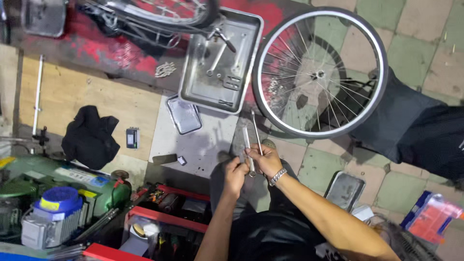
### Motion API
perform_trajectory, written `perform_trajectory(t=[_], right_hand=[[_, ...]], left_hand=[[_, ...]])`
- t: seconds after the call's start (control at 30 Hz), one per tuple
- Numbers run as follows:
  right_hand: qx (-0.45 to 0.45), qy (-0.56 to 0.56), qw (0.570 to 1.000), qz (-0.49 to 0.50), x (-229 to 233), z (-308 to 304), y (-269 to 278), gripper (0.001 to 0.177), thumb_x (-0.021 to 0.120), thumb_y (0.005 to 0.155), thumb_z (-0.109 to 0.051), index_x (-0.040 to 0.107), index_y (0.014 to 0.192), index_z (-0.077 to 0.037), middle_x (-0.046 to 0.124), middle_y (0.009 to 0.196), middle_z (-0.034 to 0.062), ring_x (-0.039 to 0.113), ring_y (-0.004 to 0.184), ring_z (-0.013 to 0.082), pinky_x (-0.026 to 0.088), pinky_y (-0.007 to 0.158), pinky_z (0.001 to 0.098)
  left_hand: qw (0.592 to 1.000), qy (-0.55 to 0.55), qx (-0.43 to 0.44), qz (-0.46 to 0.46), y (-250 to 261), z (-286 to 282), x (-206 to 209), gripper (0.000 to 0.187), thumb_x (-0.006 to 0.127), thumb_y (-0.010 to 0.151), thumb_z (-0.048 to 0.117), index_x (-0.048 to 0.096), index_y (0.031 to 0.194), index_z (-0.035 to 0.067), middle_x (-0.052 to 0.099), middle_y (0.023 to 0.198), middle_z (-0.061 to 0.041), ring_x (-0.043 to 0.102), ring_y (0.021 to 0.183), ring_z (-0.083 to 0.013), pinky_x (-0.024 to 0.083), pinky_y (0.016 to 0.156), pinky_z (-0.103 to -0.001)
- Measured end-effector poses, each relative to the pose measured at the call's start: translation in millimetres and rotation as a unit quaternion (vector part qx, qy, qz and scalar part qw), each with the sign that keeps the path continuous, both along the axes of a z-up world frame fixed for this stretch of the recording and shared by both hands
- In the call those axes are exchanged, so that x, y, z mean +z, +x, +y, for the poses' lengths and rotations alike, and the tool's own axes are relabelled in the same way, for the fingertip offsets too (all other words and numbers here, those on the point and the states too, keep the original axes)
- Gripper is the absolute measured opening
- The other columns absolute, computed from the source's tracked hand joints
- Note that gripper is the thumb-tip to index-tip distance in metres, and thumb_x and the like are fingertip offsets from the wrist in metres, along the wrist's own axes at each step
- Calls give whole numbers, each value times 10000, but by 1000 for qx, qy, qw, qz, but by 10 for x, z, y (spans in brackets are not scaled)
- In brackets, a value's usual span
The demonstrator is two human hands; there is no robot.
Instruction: The person removes a bicycle wheel from a bike and places it on the floor. They use two wrenches to tighten the nuts on the wheel hub, rotating the wheel to access different sections. The person occasionally stands to retrieve tools from a nearby toolbox before resuming the tightening process.
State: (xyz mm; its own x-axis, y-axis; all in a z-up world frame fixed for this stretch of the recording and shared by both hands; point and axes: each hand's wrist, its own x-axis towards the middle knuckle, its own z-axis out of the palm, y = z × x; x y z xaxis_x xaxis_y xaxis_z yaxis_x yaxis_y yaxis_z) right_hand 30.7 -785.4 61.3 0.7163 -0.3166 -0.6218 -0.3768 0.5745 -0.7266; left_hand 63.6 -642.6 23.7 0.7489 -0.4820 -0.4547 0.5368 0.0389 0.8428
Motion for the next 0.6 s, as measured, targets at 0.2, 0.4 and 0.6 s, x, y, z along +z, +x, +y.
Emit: perform_trajectory(t=[0.2, 0.4, 0.6], right_hand=[[-23, -54, 992, 116, -475, -486, 104, 167, 738, 962, -208, 796, 1048, -77, 563, 603, 15, 397, 382, 66, 286, 356, 242], [-59, 1, 993, 98, -1213, -674, 521, 246, 645, 914, -68, 781, 1117, -90, 668, 717, 0, 426, 392, 52, 294, 341, 228], [-109, -60, 992, 32, -2218, -702, 1270, 262, 667, 941, -26, 776, 1175, -65, 751, 879, 37, 624, 606, 64, 517, 542, 216]], left_hand=[[988, 138, 66, 18, 338, -703, -72, 118, 580, 835, 3, 688, 799, -28, 605, 696, -30, 516, 613, -129, 402, 562, -289], [975, 215, 42, 23, 856, -1113, -471, 168, 606, 884, 81, 729, 864, -31, 642, 727, -32, 535, 654, -108, 423, 586, -290], [995, 91, 50, 3, 1516, -1347, -1423, 276, 677, 1031, 217, 655, 901, -25, 600, 818, -12, 505, 737, -97, 407, 626, -306]])
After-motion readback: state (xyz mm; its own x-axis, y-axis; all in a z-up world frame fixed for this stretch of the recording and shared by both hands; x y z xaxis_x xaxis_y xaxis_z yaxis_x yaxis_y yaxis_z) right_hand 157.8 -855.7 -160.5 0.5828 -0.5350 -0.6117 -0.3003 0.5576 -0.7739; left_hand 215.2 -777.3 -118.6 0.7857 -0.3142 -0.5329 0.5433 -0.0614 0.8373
